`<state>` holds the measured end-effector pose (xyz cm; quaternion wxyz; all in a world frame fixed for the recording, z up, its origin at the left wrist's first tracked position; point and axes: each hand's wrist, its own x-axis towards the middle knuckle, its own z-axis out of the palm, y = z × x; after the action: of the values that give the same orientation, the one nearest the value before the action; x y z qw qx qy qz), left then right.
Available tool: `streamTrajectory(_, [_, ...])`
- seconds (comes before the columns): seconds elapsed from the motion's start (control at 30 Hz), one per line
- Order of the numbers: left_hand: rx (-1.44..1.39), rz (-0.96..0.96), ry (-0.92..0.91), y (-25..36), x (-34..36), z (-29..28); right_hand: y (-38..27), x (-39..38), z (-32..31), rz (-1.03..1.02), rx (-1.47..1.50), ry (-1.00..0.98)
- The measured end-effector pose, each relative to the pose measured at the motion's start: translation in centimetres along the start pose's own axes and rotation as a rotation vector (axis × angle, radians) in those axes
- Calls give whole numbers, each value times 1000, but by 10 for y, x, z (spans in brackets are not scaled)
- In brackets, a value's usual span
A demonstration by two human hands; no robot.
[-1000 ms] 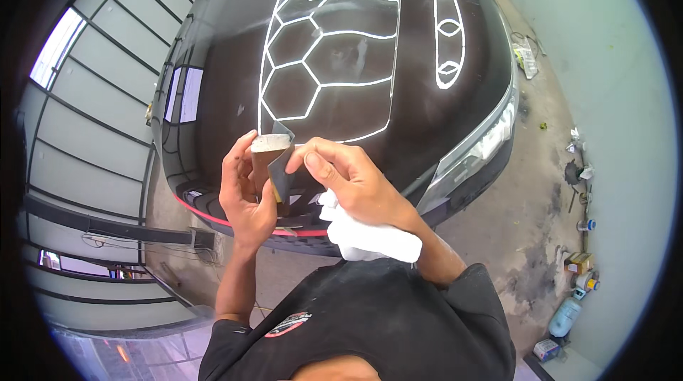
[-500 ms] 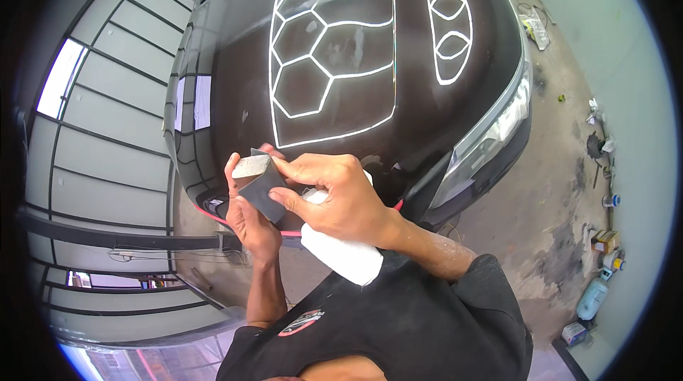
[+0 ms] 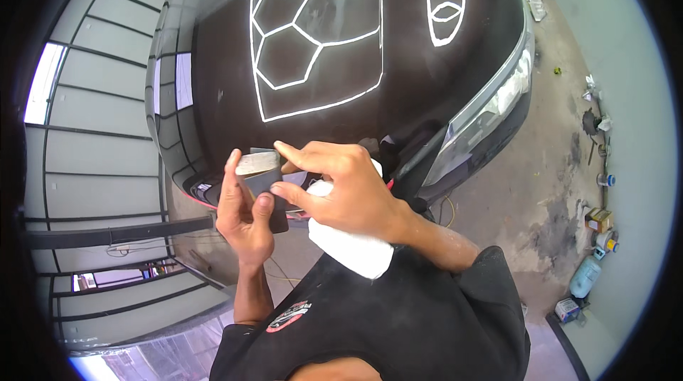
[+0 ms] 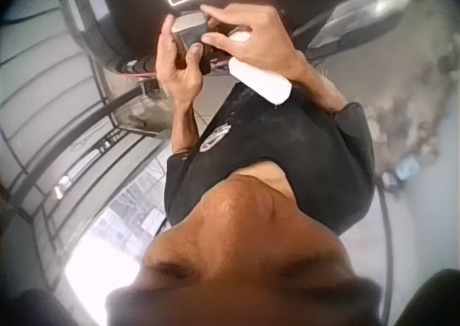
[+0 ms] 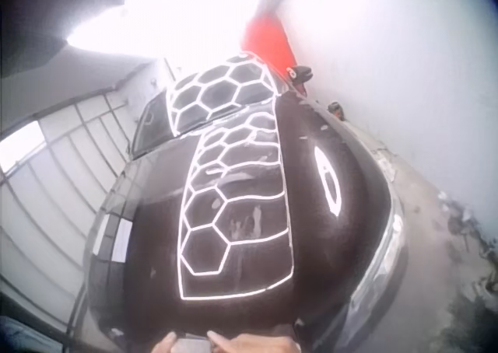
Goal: The person wipes a car hood with a cloth, sands the hood with sandpaper, wraps the sandpaper around a sanding block, and sands the car hood with the block.
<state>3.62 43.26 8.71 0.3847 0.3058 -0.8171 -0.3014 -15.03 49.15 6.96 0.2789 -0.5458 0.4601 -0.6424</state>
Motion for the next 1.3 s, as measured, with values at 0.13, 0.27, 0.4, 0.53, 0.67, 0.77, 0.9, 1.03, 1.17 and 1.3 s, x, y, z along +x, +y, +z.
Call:
streamTrajectory(0.13, [207,71,-34,1,-5,13,15,-20,18,-17,-38,90])
streamTrajectory(0.27, [197,67,-81,-4,-7,12,21,-24,20,73,-72,31])
streamTrajectory(0.4, [222,48,-138,-12,-10,4,24,-21,24,77,-77,3])
streamTrajectory(0.53, [93,-18,-57,-12,-7,8,24,-18,39,75,61,194])
streamTrajectory(0.67, [42,-69,-70,-13,-11,6,22,-22,45,63,43,214])
streamTrajectory(0.77, [38,-72,-50,-16,-11,3,28,-21,51,35,96,199])
streamTrajectory(0.9, [28,-62,-35,-17,-6,-5,28,-18,59,26,73,193])
streamTrajectory(1.03, [166,63,-80,-20,16,-9,27,-10,54,30,-8,225])
streamTrajectory(1.17, [208,26,-82,-29,57,-9,37,3,37,-33,-101,282])
streamTrajectory(1.3, [189,21,-21,-54,94,-5,40,-1,5,-20,-287,470])
